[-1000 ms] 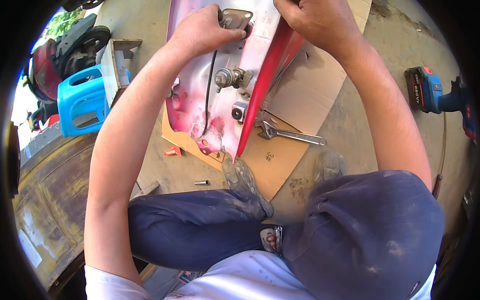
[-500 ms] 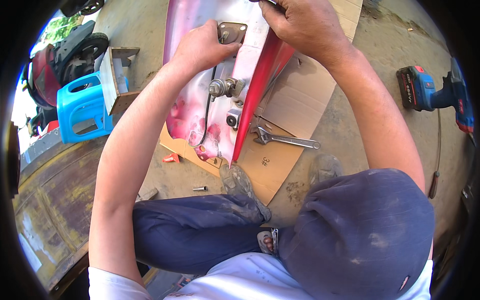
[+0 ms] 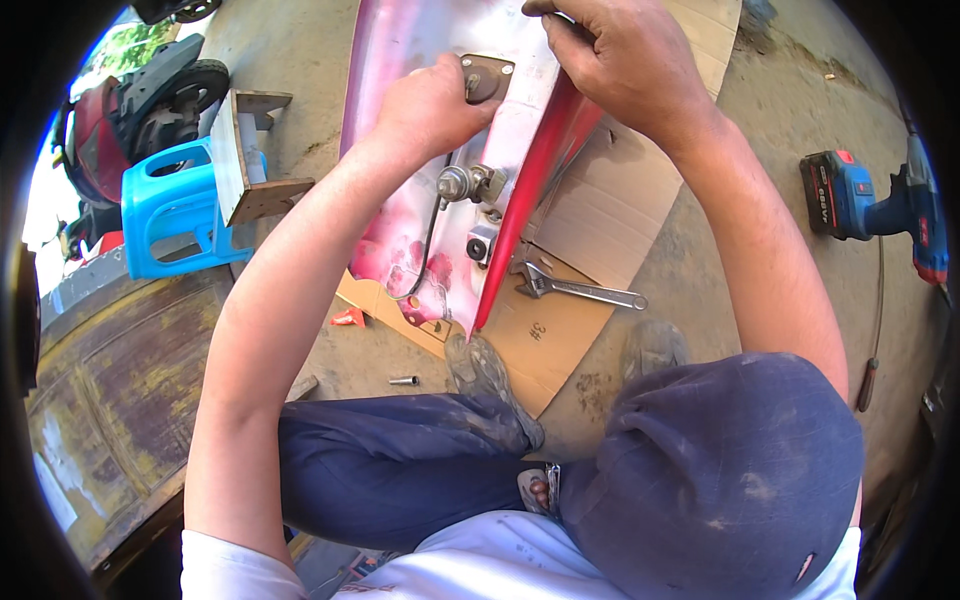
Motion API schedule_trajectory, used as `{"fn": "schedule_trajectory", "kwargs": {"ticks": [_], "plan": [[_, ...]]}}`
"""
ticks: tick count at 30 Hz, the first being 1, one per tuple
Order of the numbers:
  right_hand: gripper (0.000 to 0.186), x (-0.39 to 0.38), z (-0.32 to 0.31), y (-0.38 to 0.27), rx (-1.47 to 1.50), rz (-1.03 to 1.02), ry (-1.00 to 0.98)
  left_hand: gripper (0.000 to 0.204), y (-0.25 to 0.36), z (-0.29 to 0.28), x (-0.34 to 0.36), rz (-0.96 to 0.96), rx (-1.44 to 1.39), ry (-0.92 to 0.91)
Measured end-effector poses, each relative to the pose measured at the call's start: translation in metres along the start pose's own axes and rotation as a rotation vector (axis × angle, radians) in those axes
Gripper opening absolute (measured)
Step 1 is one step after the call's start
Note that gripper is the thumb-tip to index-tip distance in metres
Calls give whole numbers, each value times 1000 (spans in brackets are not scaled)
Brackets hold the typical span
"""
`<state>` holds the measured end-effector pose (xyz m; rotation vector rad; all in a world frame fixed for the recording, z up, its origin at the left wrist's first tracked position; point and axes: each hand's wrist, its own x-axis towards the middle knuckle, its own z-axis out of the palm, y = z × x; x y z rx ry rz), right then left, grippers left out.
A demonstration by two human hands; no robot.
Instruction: Installing a component into a motorcycle fuel tank and securing it with screws using an impact driver.
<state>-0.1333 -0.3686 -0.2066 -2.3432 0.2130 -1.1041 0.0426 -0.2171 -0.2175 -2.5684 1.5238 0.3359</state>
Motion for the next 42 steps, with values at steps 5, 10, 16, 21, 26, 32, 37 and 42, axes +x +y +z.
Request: {"fn": "schedule_trajectory", "kwargs": {"ticks": [5,10,16,21,26,32,37,42], "plan": [[16,-2,5,6,-23,13,15,62,4,-4,1,-34,48,-81],[15,-4,5,8,40,81,-33,65,5,-5,2,-53,42,-96],[14,-1,3,6,58,94,-34,65,4,-3,4,-82,-72,-47],[14,0,5,5,40,84,-25,63,2,-2,8,-70,-86,-41],[15,3,1,2,38,76,-35,67,-3,-1,10,-26,-113,-24],[15,2,4,4,28,75,-30,55,-2,-2,9,-47,-57,-19],[15,3,3,0,36,71,-34,60,-7,-3,11,-13,-74,-64],[15,2,1,1,27,68,-56,59,-10,2,5,8,-103,-14]]}}
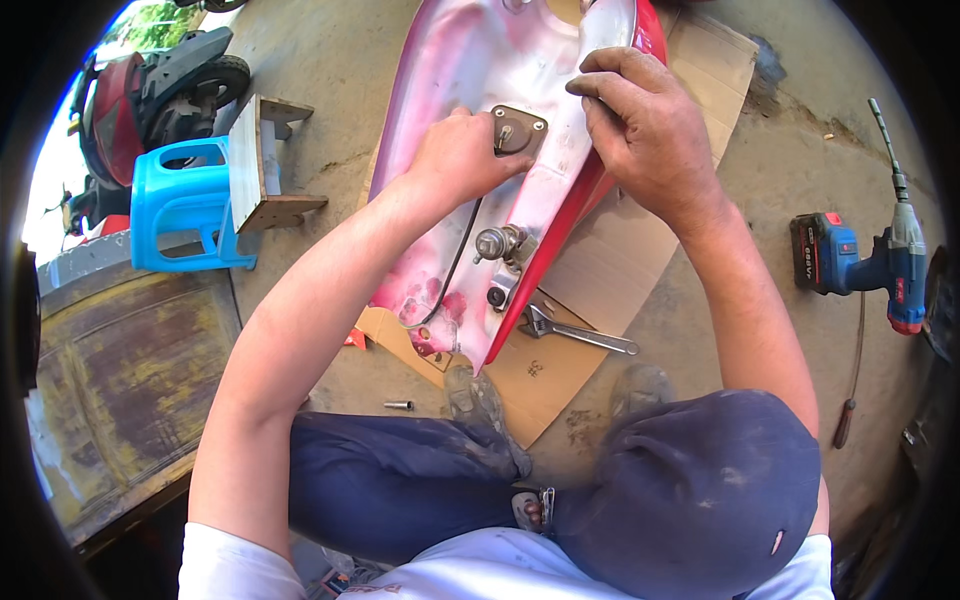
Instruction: Installing a component into a motorcycle fuel tank and securing it with screws using an impact driver.
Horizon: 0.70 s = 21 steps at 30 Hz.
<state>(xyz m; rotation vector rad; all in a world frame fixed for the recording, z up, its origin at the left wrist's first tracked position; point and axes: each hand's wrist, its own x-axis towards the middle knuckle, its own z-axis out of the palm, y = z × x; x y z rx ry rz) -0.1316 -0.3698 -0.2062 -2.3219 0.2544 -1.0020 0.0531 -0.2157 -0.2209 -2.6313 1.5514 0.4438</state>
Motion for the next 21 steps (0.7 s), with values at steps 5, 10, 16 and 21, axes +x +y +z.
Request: {"fn": "schedule_trajectory", "kwargs": {"ticks": [5,10,16,21], "plan": [[14,-1,-6,1,-29,-21,-38,45,2,-22,-1,-16,30,-124],[22,16,-18,-1,-144,-32,-263,44,-30,-66,-18,189,35,180],[27,69,-15,-31,-478,-339,-594,56,-114,-90,-90,11,-121,347],[40,95,46,-58,-351,-195,-948,86,-169,-8,-185,-299,-623,428]]}}
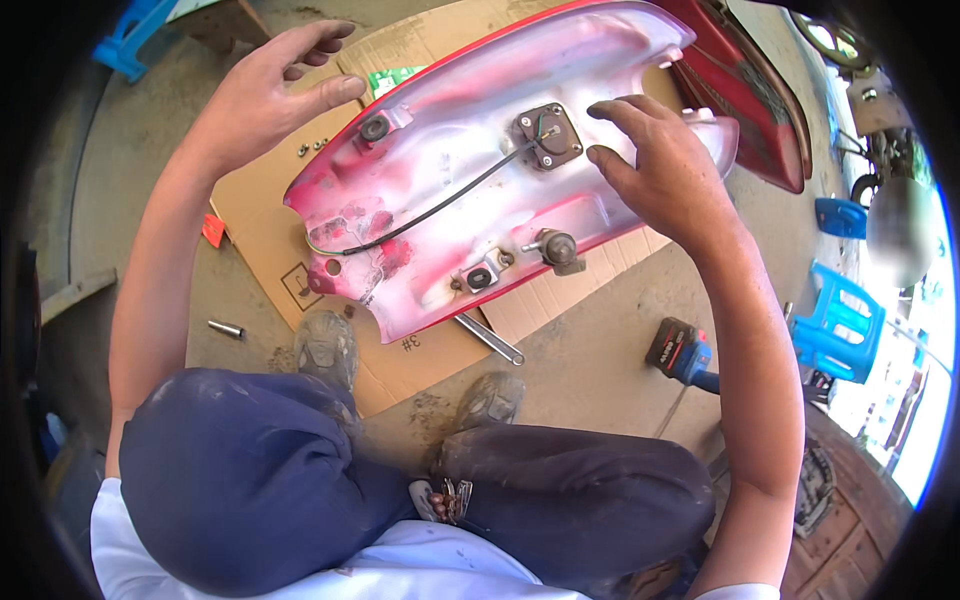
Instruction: Installing a component into a motorcycle fuel tank and securing it with screws using an impact driver.
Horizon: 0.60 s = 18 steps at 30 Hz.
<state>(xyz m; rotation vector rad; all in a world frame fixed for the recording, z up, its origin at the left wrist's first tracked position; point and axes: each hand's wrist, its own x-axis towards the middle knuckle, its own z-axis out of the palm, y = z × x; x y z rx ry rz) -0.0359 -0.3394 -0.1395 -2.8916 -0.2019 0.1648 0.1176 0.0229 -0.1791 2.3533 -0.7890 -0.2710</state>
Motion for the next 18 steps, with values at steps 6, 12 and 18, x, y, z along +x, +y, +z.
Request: {"fn": "schedule_trajectory", "kwargs": {"ticks": [6,12,18], "plan": [[66,28,36,5,148,212,-244,92,-74,59,-98,-219,-479,34],[65,33,60,13,94,291,-259,67,-72,99,-117,-184,-855,-66],[67,36,70,29,307,523,-270,51,-70,106,-101,-229,-879,-74]]}}
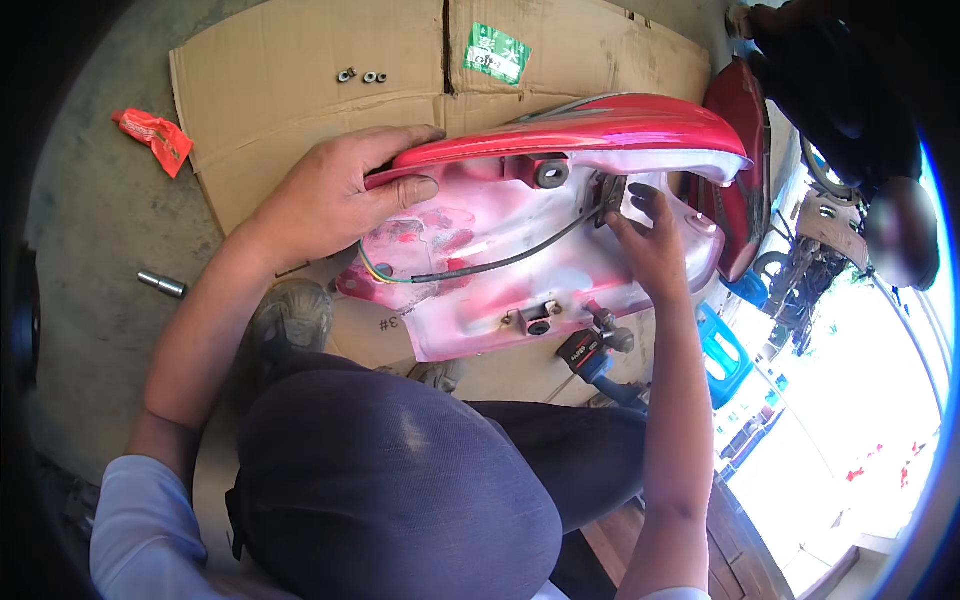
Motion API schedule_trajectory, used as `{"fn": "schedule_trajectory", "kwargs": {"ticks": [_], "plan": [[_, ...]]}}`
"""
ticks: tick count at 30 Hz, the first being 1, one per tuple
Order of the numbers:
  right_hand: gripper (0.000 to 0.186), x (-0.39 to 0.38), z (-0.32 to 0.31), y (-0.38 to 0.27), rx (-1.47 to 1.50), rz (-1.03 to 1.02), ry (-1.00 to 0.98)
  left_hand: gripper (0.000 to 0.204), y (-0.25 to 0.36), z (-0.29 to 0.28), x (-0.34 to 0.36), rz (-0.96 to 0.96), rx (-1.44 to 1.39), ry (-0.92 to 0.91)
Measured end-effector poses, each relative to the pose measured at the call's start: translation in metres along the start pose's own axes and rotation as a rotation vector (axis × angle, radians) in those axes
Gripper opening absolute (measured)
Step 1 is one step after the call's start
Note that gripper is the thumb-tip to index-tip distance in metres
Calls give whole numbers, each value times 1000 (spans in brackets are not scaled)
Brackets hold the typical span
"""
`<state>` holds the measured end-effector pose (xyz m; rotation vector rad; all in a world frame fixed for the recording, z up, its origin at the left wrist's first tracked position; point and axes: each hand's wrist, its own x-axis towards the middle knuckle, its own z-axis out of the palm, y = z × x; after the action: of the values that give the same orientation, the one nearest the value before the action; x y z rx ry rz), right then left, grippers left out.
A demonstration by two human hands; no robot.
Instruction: Installing a component into a motorcycle fuel tank and securing it with screws using an impact driver.
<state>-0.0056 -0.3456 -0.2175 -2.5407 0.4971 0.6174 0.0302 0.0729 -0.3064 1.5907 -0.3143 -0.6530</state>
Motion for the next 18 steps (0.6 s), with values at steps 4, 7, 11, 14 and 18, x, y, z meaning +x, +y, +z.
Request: {"fn": "schedule_trajectory", "kwargs": {"ticks": [4,7,11,14,18], "plan": [[68,6,8,-2,-60,-65,-58,51,6,-2,-1,25,86,16],[67,8,13,-7,-115,-77,-28,51,1,0,-3,68,105,50],[65,11,16,-6,-88,-96,-31,50,-4,2,-1,111,110,65],[64,10,17,-13,-45,-97,-49,48,-3,3,-1,146,118,82],[68,12,15,-12,-57,-64,-60,46,1,1,0,132,119,63]]}}
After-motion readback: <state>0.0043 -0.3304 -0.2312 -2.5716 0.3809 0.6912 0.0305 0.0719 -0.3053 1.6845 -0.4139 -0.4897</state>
